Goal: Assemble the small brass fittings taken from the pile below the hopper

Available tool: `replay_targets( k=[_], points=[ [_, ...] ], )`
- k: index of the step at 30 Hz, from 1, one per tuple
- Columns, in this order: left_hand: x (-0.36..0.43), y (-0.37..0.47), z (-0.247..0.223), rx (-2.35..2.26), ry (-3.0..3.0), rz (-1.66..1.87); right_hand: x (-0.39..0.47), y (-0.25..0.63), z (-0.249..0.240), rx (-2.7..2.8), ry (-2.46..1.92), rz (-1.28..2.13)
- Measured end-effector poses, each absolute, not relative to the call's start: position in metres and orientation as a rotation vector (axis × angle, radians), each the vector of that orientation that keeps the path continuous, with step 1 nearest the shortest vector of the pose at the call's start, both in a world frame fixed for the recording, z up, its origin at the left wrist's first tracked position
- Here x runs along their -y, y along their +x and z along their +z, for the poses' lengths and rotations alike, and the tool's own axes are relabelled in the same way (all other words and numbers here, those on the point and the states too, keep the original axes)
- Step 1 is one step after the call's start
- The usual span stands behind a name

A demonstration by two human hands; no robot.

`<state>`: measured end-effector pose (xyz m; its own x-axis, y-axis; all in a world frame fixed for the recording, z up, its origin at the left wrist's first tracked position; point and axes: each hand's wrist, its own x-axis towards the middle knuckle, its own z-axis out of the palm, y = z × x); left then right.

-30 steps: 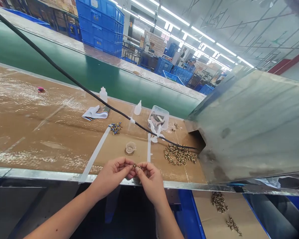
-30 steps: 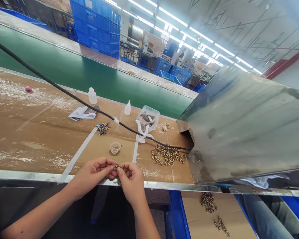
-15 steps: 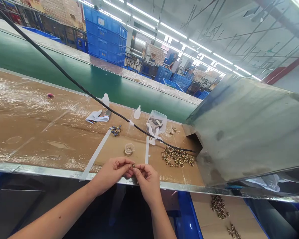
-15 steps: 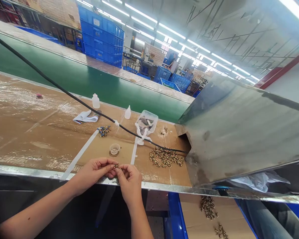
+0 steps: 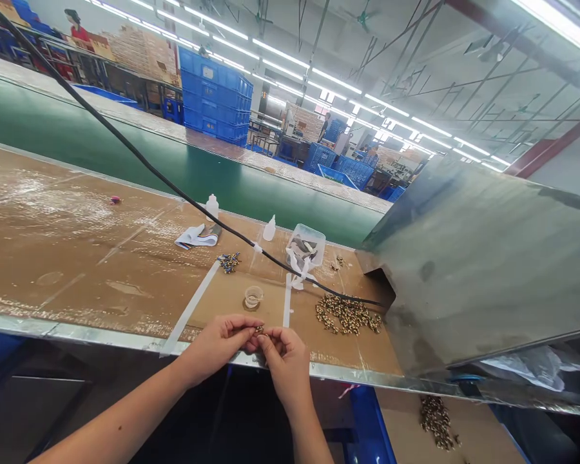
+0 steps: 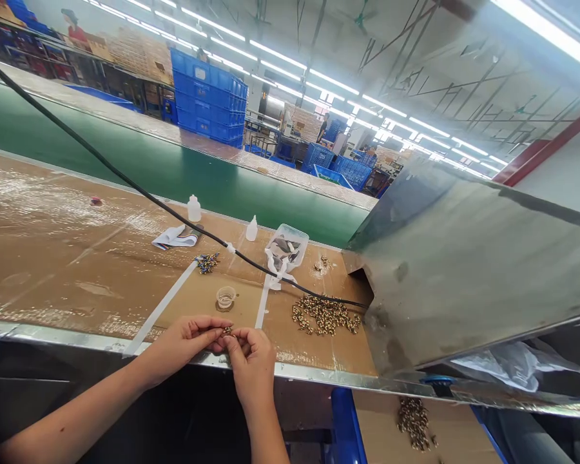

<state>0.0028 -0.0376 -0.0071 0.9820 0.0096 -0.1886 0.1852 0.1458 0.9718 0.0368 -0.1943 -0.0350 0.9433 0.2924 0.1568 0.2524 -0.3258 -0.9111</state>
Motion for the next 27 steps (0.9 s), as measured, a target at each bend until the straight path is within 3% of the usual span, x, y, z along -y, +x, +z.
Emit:
replay_targets(
  k=[27],
  points=[
    [0.0333, 0.0075, -0.0149, -0.126, 1.432, -0.114, 0.1908, 0.0375, -0.0357, 0.346, -1.900, 0.067]
  ],
)
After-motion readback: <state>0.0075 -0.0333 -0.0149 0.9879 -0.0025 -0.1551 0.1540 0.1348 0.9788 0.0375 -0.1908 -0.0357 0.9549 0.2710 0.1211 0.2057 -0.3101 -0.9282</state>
